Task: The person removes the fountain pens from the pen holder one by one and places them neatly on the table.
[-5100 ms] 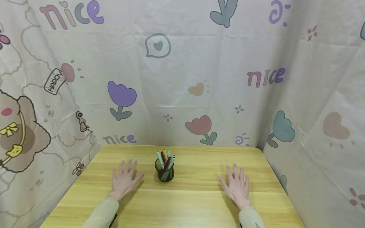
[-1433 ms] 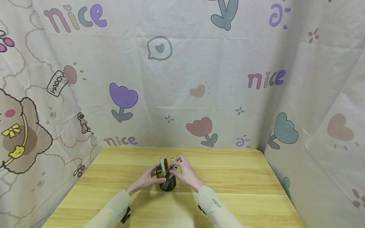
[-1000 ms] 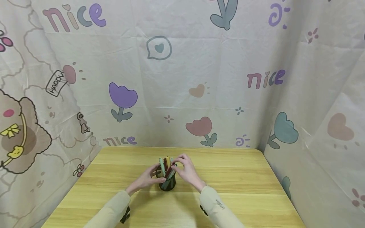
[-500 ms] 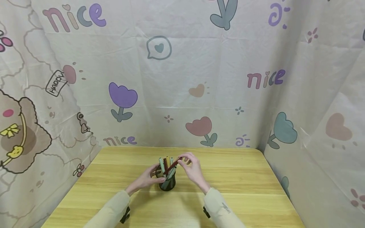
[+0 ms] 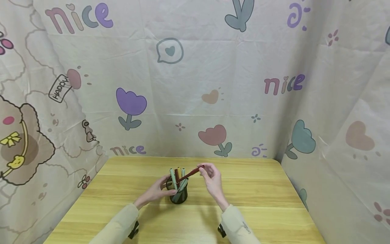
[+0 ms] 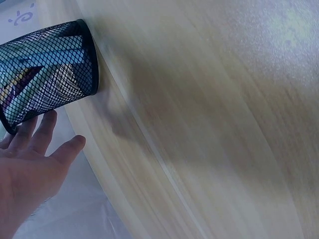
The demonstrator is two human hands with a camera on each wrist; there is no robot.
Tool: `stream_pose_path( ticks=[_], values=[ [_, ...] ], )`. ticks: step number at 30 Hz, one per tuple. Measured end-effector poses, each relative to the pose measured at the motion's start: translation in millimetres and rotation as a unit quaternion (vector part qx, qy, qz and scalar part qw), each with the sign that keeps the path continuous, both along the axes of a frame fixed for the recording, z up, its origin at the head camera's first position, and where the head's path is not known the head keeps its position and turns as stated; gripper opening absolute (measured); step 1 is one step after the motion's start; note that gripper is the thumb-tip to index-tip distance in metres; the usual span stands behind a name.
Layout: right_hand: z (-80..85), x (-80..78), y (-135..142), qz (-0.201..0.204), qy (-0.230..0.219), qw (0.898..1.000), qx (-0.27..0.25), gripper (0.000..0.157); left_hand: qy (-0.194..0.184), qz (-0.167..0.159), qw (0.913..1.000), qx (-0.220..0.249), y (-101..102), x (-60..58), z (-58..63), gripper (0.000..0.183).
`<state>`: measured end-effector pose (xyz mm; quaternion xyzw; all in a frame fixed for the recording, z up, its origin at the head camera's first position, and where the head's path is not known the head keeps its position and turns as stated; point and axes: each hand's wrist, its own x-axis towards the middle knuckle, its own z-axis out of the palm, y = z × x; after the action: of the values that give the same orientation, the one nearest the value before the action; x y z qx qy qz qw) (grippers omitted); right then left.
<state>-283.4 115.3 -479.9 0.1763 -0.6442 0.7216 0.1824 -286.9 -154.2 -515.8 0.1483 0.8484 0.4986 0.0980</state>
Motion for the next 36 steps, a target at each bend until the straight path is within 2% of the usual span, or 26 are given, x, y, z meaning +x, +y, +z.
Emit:
stream_pose_path(
  ticks=[8,13,20,23,27,31,36],
  values=[
    [-1.3,2.8,7,0.024,0.000,0.996,-0.086,0.028,0.001,0.000,1.0000,0.001,0,0.0,-0.6,0.095],
    [-5.3,4.5,14,0.034,-0.034,0.991,-0.123,0.034,0.000,-0.003,1.0000,0.007,-1,-0.8,-1.5,0.095],
    [-9.1,6.6,20,0.025,-0.083,0.985,-0.151,0.018,0.000,-0.003,1.0000,0.007,-1,-0.5,-2.0,0.094],
    [-9.9,7.9,22,0.021,-0.106,0.981,-0.159,0.017,-0.001,0.000,1.0000,0.003,-1,0.2,-1.5,0.095],
    [-11.5,8.0,24,0.015,-0.157,0.975,-0.155,0.024,-0.001,0.002,1.0000,0.002,-1,0.7,-0.7,0.095],
    [-15.3,7.2,25,0.008,-0.205,0.970,-0.129,0.043,0.000,0.002,1.0000,0.001,-1,0.9,-0.7,0.094],
    [-24.1,5.9,27,0.009,-0.232,0.969,-0.084,0.058,-0.001,0.003,1.0000,0.000,-1,1.1,-0.7,0.094]
  ],
)
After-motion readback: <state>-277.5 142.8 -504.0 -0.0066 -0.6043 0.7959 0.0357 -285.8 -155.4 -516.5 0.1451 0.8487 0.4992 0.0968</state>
